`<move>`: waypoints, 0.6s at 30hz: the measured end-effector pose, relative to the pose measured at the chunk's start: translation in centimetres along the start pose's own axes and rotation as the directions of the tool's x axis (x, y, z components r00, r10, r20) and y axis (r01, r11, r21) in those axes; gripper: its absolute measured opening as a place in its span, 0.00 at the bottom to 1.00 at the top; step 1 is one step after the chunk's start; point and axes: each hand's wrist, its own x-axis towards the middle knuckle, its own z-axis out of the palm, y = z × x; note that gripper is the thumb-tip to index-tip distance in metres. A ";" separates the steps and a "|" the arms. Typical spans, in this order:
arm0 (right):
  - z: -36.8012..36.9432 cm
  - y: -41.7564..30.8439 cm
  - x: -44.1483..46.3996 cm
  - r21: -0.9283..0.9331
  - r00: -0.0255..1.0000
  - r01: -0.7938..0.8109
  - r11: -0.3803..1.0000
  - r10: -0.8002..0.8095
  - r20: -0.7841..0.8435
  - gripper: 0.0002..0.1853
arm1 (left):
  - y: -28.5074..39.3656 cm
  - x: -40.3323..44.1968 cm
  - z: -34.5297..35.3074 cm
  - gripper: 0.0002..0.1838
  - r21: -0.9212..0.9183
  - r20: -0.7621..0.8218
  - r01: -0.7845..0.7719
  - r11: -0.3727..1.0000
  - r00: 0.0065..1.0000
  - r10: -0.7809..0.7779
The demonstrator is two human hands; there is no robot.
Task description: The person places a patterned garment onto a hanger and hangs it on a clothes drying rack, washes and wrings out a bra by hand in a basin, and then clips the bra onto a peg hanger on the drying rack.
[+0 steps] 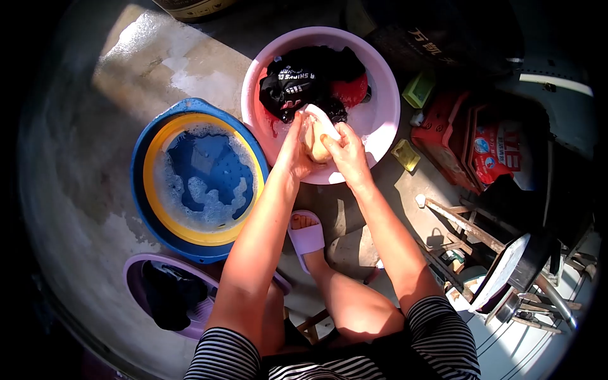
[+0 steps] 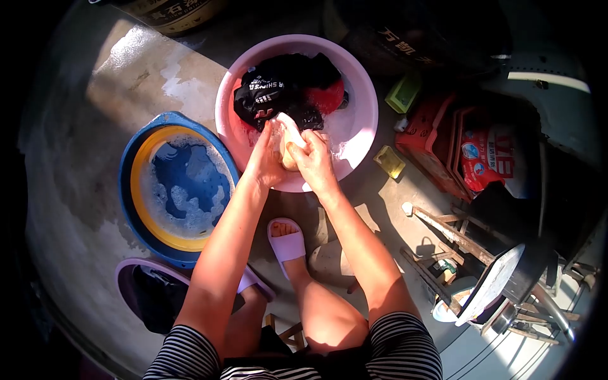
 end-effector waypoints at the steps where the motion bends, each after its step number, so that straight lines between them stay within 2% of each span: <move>1: 0.7 -2.6 -1.1 -0.049 0.985 0.172 0.984 -0.170 0.034 0.08 | 0.2 1.7 -2.0 0.31 -0.047 0.167 0.047 0.998 0.985 -0.039; 2: 1.3 -5.6 -2.3 -0.090 0.940 0.337 0.937 -0.331 0.076 0.09 | 0.8 1.5 -1.9 0.30 -0.159 0.404 0.035 0.987 0.914 0.032; 3: 1.8 -7.4 -3.5 -0.062 0.952 0.295 0.954 -0.288 0.102 0.09 | 1.0 2.9 -4.1 0.27 -0.199 0.625 0.126 0.972 0.780 0.027; 4: 2.3 -8.5 -4.2 -0.033 0.961 0.251 0.968 -0.245 0.130 0.09 | 0.7 3.1 -4.6 0.21 -0.041 0.546 -0.219 0.975 0.812 0.205; 5: 2.9 -8.5 -4.3 -0.046 0.934 0.342 0.939 -0.334 0.126 0.09 | 0.4 3.3 -5.3 0.16 0.265 0.441 -0.525 0.809 0.812 0.382; 6: 3.2 -8.4 -4.1 -0.089 0.902 0.425 0.901 -0.414 0.121 0.08 | 0.1 3.6 -5.9 0.12 0.544 0.323 -0.617 0.569 0.780 0.537; 7: 3.3 -7.4 -3.3 -0.149 0.840 0.542 0.827 -0.538 0.071 0.08 | -0.1 4.1 -5.9 0.11 0.708 0.434 -0.579 0.404 0.808 0.397; 8: 3.5 -5.7 -1.8 -0.215 0.755 0.645 0.733 -0.655 0.031 0.09 | -1.1 4.3 -5.9 0.11 0.611 0.300 -0.451 0.651 0.892 0.337; 9: 2.8 -3.4 0.1 -0.304 0.858 0.467 0.830 -0.508 -0.070 0.08 | -1.8 3.6 -4.8 0.11 0.406 0.152 -0.304 0.862 0.952 0.265; 10: 1.8 -0.8 2.1 -0.368 0.918 0.268 0.890 -0.352 -0.182 0.08 | -2.5 2.9 -3.6 0.11 0.158 0.004 -0.185 0.970 0.982 0.187; 12: 0.7 1.3 4.3 -0.334 0.968 -0.046 0.941 -0.040 -0.247 0.11 | -3.3 2.2 -1.8 0.14 0.119 -0.032 -0.298 0.947 0.952 0.304; 13: 1.4 1.1 3.9 -0.257 0.938 0.088 0.962 -0.167 -0.303 0.14 | -2.8 2.2 -1.3 0.18 0.157 -0.100 -0.261 0.953 0.955 0.278; 14: 2.0 1.0 3.1 -0.151 0.947 -0.140 0.978 0.087 -0.310 0.13 | -2.2 2.1 -1.1 0.15 0.047 -0.177 -0.249 0.967 0.951 0.253; 15: 2.9 -0.8 1.4 -0.090 0.962 -0.065 0.994 0.038 -0.269 0.12 | -2.1 3.6 -3.3 0.13 -0.073 0.042 -0.245 0.967 0.968 0.248; 16: 3.6 -2.4 0.1 -0.021 0.971 0.018 1.000 -0.022 -0.240 0.11 | -1.9 5.4 -5.0 0.11 -0.180 0.268 -0.218 0.959 0.927 0.261; 17: 4.1 -3.6 -1.0 -0.087 0.962 0.137 0.987 -0.154 -0.225 0.10 | -1.1 4.1 -2.6 0.12 -0.232 0.146 -0.177 0.956 0.966 0.214; 18: 4.4 -4.1 -1.6 -0.148 0.939 0.254 0.956 -0.281 -0.201 0.09 | -0.7 2.6 -2.3 0.14 -0.163 0.196 -0.139 0.977 0.966 0.170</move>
